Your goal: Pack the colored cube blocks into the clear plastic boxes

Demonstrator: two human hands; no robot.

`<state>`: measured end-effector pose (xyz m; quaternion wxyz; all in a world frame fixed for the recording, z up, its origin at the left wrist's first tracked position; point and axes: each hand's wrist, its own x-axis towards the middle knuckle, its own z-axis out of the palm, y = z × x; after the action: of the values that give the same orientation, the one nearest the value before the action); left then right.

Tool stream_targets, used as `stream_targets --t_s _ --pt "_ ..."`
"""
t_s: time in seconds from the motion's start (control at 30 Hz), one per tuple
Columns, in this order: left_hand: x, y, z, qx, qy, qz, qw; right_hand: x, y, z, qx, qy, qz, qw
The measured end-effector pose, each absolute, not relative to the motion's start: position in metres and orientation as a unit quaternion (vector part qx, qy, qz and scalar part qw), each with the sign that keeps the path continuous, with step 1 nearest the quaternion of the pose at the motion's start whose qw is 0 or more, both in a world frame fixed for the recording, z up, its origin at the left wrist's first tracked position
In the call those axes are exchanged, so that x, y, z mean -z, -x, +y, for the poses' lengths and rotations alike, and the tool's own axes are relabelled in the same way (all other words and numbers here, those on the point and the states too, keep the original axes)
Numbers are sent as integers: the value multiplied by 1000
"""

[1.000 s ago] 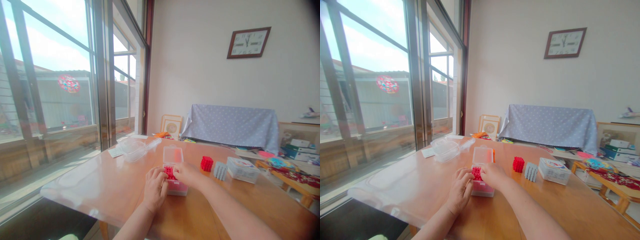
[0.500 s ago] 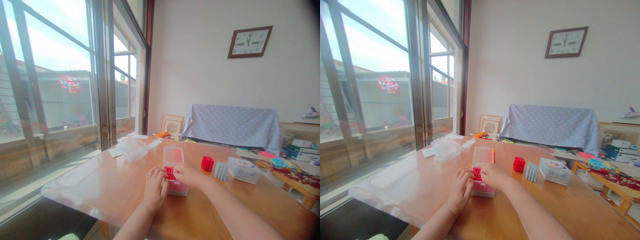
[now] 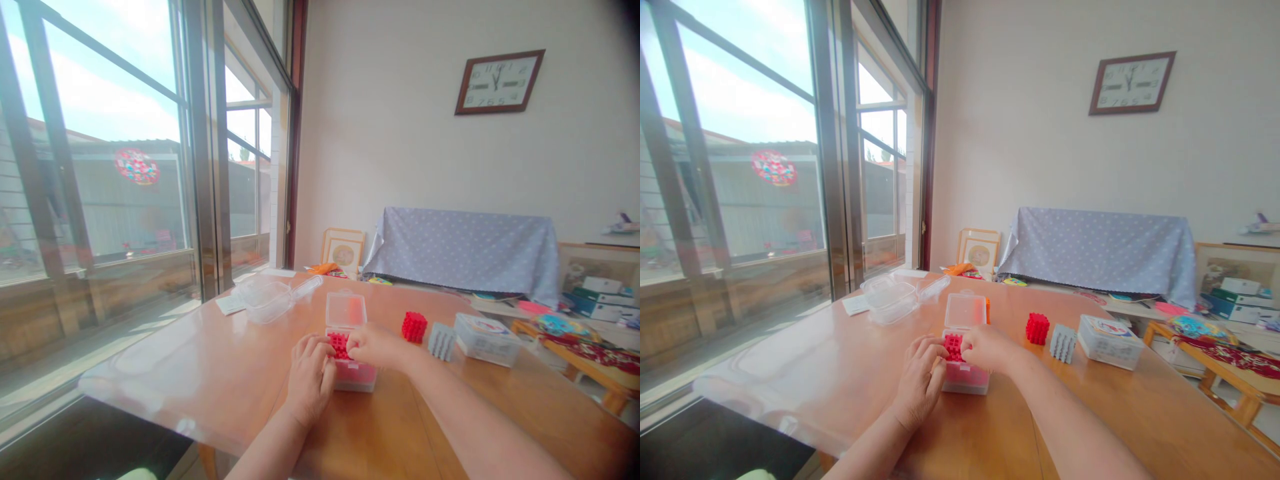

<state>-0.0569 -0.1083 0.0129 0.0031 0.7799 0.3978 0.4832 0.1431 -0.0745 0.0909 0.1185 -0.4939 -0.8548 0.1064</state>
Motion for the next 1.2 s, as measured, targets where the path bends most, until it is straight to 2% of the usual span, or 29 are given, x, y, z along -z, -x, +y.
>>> stream_targets --t_s 0.3,0.57,0.7,0.9,1.2 --pt "-14 57 -110 -488 -780 393 9 -99 -157 -80 -100 517 -831 176" --pt "-14 57 -107 -487 -781 390 18 -84 -162 -74 -190 524 -790 257" --pt "-13 57 -107 -487 -783 385 30 -86 -169 -76 -183 533 -781 269" --pt "-12 57 -108 -489 -783 382 37 -102 -180 -88 -88 541 -802 240" --pt "-12 57 -107 -489 -782 385 25 -103 -177 -97 -44 552 -821 143"
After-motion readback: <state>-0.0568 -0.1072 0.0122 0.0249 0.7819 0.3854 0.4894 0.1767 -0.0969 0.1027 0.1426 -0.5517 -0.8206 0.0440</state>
